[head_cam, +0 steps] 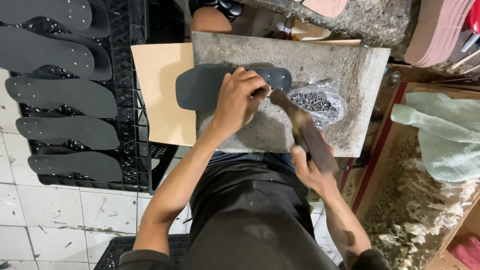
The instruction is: Nailing components onto shoe soles using a hammer and small nails in a factory setting.
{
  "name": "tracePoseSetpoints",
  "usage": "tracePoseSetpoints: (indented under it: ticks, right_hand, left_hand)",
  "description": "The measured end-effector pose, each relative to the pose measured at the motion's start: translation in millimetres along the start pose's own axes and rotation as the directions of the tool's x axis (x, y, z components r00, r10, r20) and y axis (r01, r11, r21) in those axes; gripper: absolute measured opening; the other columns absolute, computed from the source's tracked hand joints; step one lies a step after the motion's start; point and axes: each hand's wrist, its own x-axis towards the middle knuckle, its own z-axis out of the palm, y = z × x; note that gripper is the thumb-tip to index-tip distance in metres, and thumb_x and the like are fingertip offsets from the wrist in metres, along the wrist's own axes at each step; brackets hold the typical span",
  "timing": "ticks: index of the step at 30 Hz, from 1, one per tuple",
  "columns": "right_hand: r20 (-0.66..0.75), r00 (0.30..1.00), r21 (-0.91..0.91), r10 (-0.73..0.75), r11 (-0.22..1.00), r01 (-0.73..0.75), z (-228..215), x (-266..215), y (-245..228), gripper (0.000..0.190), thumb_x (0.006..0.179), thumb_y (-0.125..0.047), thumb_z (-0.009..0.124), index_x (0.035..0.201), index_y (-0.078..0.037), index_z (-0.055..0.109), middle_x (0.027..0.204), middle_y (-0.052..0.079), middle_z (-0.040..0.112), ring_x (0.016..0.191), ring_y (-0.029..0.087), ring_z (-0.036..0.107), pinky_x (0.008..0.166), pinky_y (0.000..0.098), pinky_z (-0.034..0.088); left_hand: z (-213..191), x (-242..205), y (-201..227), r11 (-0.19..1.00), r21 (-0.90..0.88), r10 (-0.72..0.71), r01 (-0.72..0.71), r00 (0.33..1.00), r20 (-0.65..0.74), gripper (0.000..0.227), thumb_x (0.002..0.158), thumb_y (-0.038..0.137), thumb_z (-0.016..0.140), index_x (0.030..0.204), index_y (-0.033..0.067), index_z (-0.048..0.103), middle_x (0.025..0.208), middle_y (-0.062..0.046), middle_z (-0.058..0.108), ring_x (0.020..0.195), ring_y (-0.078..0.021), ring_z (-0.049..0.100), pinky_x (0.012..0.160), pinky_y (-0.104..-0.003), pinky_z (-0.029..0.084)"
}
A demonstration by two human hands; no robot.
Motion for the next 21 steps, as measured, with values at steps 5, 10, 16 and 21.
tracePoseSetpoints:
  ticks: [5,10,16,21]
  right_hand:
    - [-0.188,0.973,-0.226,-0.132,0.970,0.088,10.6,-2.2,17.8,0.042,0.086,-0.034,0.044,0.100,0.003,0.058,0.062,0.019,0.053,0.049,0.042,0.053,0.040,0.0363,0.040]
    - [-0.076,0.934,-0.647,-0.348,0.730,0.220,11.8,-9.4,49.6,0.031,0.083,-0.022,0.051,0.104,0.001,0.053,0.069,0.016,0.056,0.049,0.029,0.055,0.046,0.0330,0.046]
    - [-0.135,0.990,-0.137,-0.028,0.990,0.009,12.4,5.5,23.2,0.039,0.086,-0.035,0.044,0.097,0.001,0.054,0.062,0.009,0.058,0.049,0.033,0.058,0.042,0.0369,0.042]
    - [-0.134,0.973,-0.156,-0.190,0.973,0.169,8.3,20.7,2.7,0.036,0.086,-0.033,0.045,0.104,-0.004,0.058,0.071,0.009,0.057,0.045,0.038,0.052,0.037,0.0401,0.035]
  left_hand:
    - [2.4,0.5,-10.8,0.999,-0.009,0.048,-0.047,0.997,0.055,0.005,0.077,0.009,0.059,0.075,0.0118,0.062,0.068,0.000,0.055,0.063,-0.0171,0.041,0.054,-0.028,0.023]
    - [2.2,2.0,-6.5,0.999,-0.044,0.028,-0.026,0.998,0.052,0.006,0.075,0.008,0.060,0.071,0.0105,0.062,0.065,-0.001,0.054,0.061,-0.0176,0.040,0.054,-0.029,0.023]
    - [0.0,0.2,-7.5,0.997,-0.028,0.068,-0.067,0.997,0.028,0.008,0.075,0.006,0.060,0.068,0.0104,0.060,0.064,-0.001,0.052,0.061,-0.0160,0.038,0.053,-0.027,0.022]
    - [-0.8,0.0,-9.1,0.999,-0.033,0.011,-0.007,0.994,0.113,0.009,0.077,0.007,0.057,0.074,0.0102,0.064,0.068,-0.002,0.055,0.066,-0.0165,0.042,0.057,-0.028,0.027]
